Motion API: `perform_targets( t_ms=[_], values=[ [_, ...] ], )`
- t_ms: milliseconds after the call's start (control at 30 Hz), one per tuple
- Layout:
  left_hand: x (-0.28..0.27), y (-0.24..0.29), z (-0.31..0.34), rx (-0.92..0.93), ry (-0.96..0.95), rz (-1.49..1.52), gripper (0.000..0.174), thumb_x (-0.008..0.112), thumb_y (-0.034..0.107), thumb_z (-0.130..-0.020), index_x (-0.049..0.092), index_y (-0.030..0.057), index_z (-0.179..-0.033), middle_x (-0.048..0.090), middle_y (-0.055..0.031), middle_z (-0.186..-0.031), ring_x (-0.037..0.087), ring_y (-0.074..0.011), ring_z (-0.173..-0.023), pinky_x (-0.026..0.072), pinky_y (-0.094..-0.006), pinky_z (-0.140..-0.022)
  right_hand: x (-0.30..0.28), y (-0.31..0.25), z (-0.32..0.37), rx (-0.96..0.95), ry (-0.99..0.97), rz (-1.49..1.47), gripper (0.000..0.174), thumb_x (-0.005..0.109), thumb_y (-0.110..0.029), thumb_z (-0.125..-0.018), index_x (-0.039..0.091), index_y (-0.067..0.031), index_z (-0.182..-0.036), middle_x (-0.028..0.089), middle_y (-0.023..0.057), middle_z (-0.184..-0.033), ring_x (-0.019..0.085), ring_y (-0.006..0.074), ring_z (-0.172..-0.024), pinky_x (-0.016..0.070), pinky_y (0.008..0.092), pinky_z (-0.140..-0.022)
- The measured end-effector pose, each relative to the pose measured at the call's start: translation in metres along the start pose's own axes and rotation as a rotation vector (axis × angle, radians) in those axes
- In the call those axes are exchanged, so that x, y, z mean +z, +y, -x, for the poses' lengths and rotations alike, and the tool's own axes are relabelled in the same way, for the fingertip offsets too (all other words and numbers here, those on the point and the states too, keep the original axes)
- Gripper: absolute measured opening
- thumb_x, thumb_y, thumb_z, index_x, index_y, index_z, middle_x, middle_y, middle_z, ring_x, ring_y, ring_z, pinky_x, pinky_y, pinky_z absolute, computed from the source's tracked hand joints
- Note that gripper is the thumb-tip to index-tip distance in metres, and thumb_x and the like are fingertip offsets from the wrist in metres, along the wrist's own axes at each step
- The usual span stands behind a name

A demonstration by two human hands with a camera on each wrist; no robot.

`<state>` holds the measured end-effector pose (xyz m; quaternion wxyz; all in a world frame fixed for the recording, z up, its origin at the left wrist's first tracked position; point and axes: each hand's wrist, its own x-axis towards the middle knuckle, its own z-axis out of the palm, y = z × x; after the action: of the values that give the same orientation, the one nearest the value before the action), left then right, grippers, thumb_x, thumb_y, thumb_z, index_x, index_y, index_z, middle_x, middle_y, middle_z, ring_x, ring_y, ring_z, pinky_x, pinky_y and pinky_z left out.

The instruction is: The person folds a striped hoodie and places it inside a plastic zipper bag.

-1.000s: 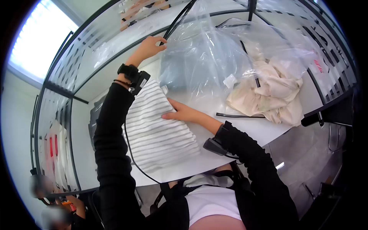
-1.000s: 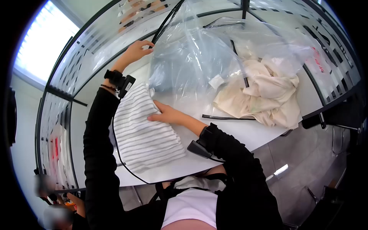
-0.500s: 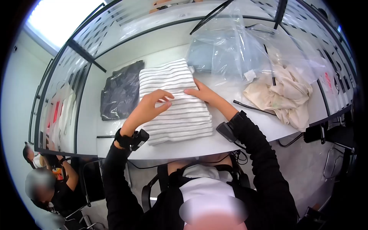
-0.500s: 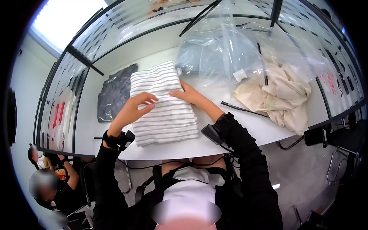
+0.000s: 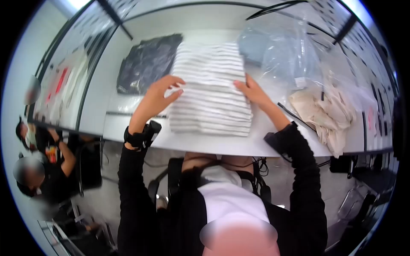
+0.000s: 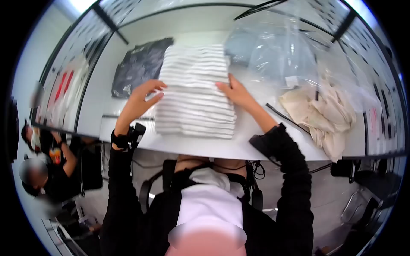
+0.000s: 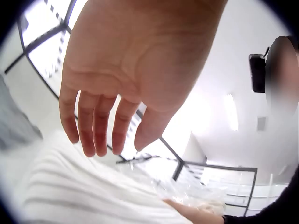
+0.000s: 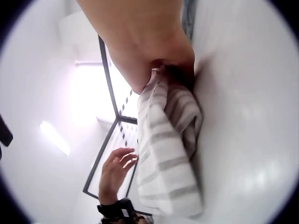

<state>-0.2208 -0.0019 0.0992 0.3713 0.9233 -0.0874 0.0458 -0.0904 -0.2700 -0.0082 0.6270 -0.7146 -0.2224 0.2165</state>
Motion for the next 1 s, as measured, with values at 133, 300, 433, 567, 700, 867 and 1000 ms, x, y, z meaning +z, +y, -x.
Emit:
perform_targets(
  t_ms=[133,300,433,567,700,867,1000],
  values=[
    [-0.018,-0.002,0.065,-0.227,0.226,0.113,0.018,0.054,0.006,-0.083,0.057,-0.0002,-0.1,0.06,-0.007,-0.098,0.058,-0.0156,-0.089,0.0447,-0.0282,-0.083,-0.014,-0.01,-0.002,-0.013,-0.076,0.046,0.055,0.055,-0.032,-0.086,0.037,0.0024,-0.126,0.051,0.014,-0.117,0.049,0.0174,-0.106,0.0371,0.0271,-0.09],
    [-0.018,-0.018,0.107,-0.394,0.386,0.145,0.017,0.054,0.006,-0.083,0.058,-0.0009,-0.098,0.062,-0.0077,-0.096,0.059,-0.0145,-0.084,0.0464,-0.0269,-0.079,-0.007,-0.003,0.001,-0.036,-0.013,-0.035,0.053,0.055,-0.028,-0.086,0.037,0.0029,-0.126,0.05,0.0133,-0.119,0.046,0.0174,-0.109,0.0342,0.0269,-0.093],
    [-0.017,-0.011,0.112,-0.443,0.431,0.221,0.017,0.053,0.007,-0.084,0.058,0.0002,-0.099,0.062,-0.0061,-0.095,0.058,-0.014,-0.085,0.0455,-0.0276,-0.081,-0.006,-0.006,-0.002,0.111,0.012,-0.19,0.05,0.057,-0.021,-0.085,0.038,0.004,-0.125,0.05,0.0118,-0.119,0.047,0.0169,-0.108,0.0346,0.0265,-0.092],
    [-0.011,-0.029,0.124,-0.497,0.46,0.231,0.018,0.052,0.009,-0.085,0.057,0.0012,-0.1,0.062,-0.0051,-0.095,0.058,-0.0139,-0.087,0.0446,-0.0281,-0.083,-0.01,-0.001,-0.004,0.107,-0.005,-0.202,0.048,0.056,-0.02,-0.085,0.039,0.0029,-0.124,0.051,0.0098,-0.116,0.048,0.0148,-0.104,0.0364,0.0248,-0.089],
    [-0.021,-0.032,0.122,-0.523,0.436,0.287,0.018,0.051,0.009,-0.085,0.057,0.0016,-0.101,0.062,-0.005,-0.094,0.059,-0.015,-0.091,0.0437,-0.0284,-0.085,-0.016,0.006,0.003,0.065,-0.043,-0.213,0.047,0.054,-0.017,-0.086,0.038,0.0029,-0.125,0.052,0.0104,-0.113,0.049,0.0147,-0.101,0.0376,0.0246,-0.087],
    [-0.04,-0.028,0.099,-0.525,0.438,0.244,0.017,0.051,0.009,-0.086,0.057,0.0011,-0.1,0.062,-0.006,-0.094,0.059,-0.0156,-0.091,0.0437,-0.0271,-0.083,-0.019,-0.007,0.012,0.141,-0.045,-0.216,0.047,0.053,-0.014,-0.086,0.035,0.0031,-0.126,0.052,0.0112,-0.109,0.05,0.0138,-0.099,0.0389,0.0248,-0.085],
    [-0.043,-0.038,0.073,-0.401,0.405,0.322,0.017,0.051,0.009,-0.087,0.056,-0.0005,-0.1,0.062,-0.0067,-0.092,0.058,-0.0144,-0.09,0.0431,-0.0256,-0.08,-0.018,-0.012,0.018,0.108,-0.06,-0.207,0.048,0.055,-0.014,-0.086,0.035,0.0033,-0.126,0.053,0.011,-0.107,0.05,0.0131,-0.097,0.0402,0.0246,-0.083]
  ],
)
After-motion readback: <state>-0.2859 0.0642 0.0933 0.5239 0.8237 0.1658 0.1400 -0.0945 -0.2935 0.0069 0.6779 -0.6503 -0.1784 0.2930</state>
